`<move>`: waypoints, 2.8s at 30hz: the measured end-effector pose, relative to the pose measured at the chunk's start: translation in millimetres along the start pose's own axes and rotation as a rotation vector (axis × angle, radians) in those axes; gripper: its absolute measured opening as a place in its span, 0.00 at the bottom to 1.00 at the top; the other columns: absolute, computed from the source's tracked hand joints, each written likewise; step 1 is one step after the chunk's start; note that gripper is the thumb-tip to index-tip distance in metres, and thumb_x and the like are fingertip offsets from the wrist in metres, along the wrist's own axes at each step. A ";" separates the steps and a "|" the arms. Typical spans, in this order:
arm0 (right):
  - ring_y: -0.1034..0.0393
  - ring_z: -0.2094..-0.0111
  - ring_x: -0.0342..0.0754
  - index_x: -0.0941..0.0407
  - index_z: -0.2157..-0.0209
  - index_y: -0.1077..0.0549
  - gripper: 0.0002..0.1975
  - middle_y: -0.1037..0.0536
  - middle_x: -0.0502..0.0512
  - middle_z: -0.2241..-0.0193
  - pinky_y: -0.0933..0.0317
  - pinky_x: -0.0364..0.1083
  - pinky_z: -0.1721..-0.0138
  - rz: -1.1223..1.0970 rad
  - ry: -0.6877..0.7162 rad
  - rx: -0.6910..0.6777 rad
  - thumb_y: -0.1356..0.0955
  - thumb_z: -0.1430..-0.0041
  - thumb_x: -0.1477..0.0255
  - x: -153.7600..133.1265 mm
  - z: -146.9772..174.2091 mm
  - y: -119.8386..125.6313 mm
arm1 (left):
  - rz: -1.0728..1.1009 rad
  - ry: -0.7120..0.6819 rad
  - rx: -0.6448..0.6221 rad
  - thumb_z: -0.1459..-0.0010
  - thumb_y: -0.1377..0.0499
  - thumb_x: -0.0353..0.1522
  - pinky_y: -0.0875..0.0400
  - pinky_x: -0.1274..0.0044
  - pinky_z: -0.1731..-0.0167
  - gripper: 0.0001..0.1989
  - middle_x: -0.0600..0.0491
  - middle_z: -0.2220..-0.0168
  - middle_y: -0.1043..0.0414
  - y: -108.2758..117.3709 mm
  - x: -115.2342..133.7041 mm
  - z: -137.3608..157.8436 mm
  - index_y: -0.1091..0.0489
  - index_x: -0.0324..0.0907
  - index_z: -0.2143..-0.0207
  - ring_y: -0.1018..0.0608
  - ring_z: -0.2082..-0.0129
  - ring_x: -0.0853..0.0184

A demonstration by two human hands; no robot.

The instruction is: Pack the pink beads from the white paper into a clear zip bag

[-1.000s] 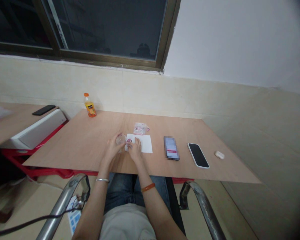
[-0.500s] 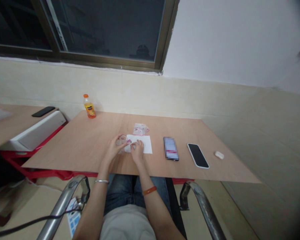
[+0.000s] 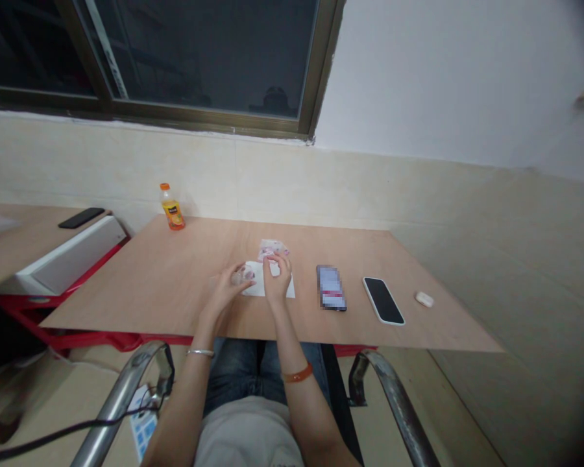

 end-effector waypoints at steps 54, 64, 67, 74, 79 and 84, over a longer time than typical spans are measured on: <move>0.33 0.66 0.45 0.59 0.67 0.26 0.07 0.27 0.56 0.66 0.40 0.42 0.65 0.336 -0.205 -0.490 0.36 0.44 0.74 74.4 52.0 -36.1 | -0.005 -0.027 -0.054 0.55 0.35 0.35 0.32 0.68 0.50 0.29 0.46 0.51 0.30 9.0 -12.0 -1.9 0.34 0.40 0.49 0.26 0.53 0.61; 0.34 0.60 0.46 0.57 0.66 0.26 0.09 0.29 0.56 0.63 0.38 0.41 0.67 0.063 -0.115 -0.140 0.36 0.43 0.69 21.3 15.2 -9.5 | -0.051 0.006 -0.070 0.56 0.34 0.38 0.30 0.68 0.53 0.30 0.46 0.52 0.29 7.1 -4.9 0.0 0.34 0.41 0.50 0.26 0.54 0.60; 0.34 0.58 0.47 0.56 0.65 0.25 0.09 0.29 0.56 0.61 0.40 0.40 0.72 0.033 -0.080 -0.174 0.36 0.44 0.68 3.2 8.1 -9.1 | -0.051 0.010 -0.066 0.57 0.33 0.39 0.31 0.68 0.52 0.30 0.46 0.53 0.28 6.8 -2.6 -0.1 0.33 0.40 0.51 0.26 0.54 0.59; 0.36 0.54 0.48 0.54 0.67 0.23 0.09 0.30 0.56 0.59 0.37 0.44 0.61 0.030 0.024 -0.230 0.32 0.46 0.65 3.0 14.0 -14.4 | -0.028 -0.022 -0.082 0.55 0.35 0.39 0.33 0.67 0.50 0.28 0.45 0.52 0.29 7.8 9.6 1.4 0.33 0.39 0.52 0.26 0.53 0.60; 0.34 0.57 0.47 0.56 0.67 0.23 0.12 0.29 0.56 0.61 0.38 0.45 0.59 0.009 -0.013 -0.199 0.35 0.42 0.65 9.9 13.7 -15.9 | -0.024 -0.022 -0.086 0.55 0.34 0.38 0.34 0.68 0.49 0.29 0.45 0.51 0.30 5.2 9.7 1.6 0.34 0.38 0.51 0.27 0.52 0.60; 0.34 0.60 0.46 0.58 0.64 0.25 0.13 0.28 0.57 0.63 0.38 0.42 0.64 0.015 -0.120 -0.180 0.38 0.41 0.67 26.5 12.3 -17.6 | -0.037 0.007 -0.070 0.56 0.34 0.38 0.33 0.68 0.51 0.30 0.45 0.51 0.30 4.0 -0.8 0.4 0.34 0.38 0.51 0.27 0.53 0.60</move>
Point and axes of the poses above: each hand's wrist, its own z-axis away from the middle knuckle, its own y-axis out of the back of the hand, x = y × z, the point moved 2 cm from there along -z, towards the middle knuckle
